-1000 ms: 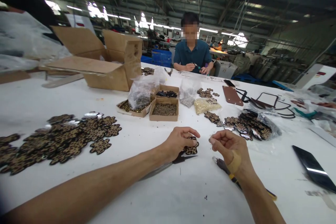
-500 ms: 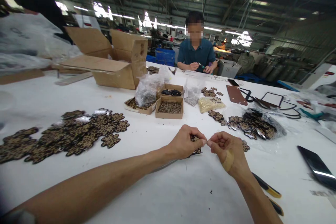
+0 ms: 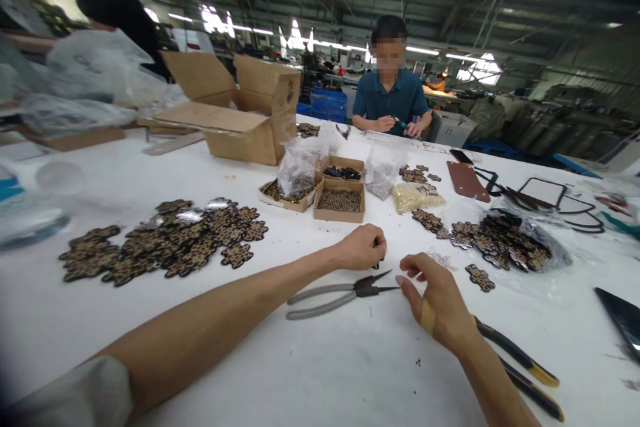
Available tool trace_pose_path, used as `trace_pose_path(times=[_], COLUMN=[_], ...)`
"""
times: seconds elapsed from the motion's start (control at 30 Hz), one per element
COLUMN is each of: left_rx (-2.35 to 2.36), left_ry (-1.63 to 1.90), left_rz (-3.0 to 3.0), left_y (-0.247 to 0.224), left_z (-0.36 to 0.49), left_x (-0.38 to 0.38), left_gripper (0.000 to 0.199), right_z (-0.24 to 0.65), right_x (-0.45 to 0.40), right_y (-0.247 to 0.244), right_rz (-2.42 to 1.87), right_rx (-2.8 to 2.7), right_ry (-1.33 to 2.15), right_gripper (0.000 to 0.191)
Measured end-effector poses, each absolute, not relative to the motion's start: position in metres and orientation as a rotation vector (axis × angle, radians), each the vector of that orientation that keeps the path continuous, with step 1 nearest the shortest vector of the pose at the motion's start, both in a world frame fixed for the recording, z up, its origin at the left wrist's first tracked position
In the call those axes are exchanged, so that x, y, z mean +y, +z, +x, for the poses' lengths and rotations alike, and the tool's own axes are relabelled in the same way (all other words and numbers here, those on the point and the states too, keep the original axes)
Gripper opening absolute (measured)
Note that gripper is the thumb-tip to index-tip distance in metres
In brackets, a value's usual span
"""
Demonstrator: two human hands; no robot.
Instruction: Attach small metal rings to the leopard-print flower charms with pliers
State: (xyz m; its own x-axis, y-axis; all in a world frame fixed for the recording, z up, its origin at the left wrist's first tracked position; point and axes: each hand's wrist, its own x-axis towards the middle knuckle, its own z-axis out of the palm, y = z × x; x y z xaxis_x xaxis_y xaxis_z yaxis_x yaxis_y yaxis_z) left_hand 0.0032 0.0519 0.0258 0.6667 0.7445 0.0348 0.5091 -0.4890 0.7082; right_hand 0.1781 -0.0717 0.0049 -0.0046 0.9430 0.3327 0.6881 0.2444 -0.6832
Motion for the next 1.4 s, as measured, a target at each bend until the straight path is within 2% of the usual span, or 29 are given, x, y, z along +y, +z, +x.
trace_pose_path(times=[0.13,0.23,0.37,0.53,0.67,0.9,1.1,1.23,1.4], left_rx=[0.971,0.928,0.902,0.902,0.887,1.018,1.068,1.175,1.387], left_ry=[0.405,0.427,0.475,0.568,0.553,0.365,0.294,0.439,0.708], left_rz=[2.254,2.263,2.255,2.249,2.243,2.434,2.52,2.371,2.051], left_y=[0.014,0.008,0.003,0.007,0.018,0.037,0.037,0.036,0.046], left_z=[-0.003,-0.002,-0.001,-0.002,-0.003,-0.003,0.0,0.004,0.007], left_x=[0.064,0.065,0.067,0.067,0.058,0.041,0.029,0.026,0.028], left_gripper=[0.012,0.014,0.015,0.015,0.015,0.019,0.027,0.032,0.025], right_z=[0.158,0.147,0.147,0.15,0.15,0.161,0.173,0.173,0.141], right_x=[-0.076,-0.078,-0.083,-0.088,-0.089,-0.091,-0.08,-0.071,-0.073], right_y=[-0.001,0.002,0.014,0.021,0.019,0.019,0.017,0.014,0.016], right_rz=[-1.36,-1.367,-1.457,-1.55,-1.596,-1.54,-1.451,-1.357,-1.153], right_rx=[-2.127,-2.244,-2.349,-2.41,-2.445,-2.203,-1.82,-1.442,-1.225], right_ry=[0.306,0.27,0.269,0.319,0.302,0.63,0.673,0.762,1.004], right_gripper=[0.037,0.039,0.03,0.011,0.009,0.013,0.022,0.031,0.046])
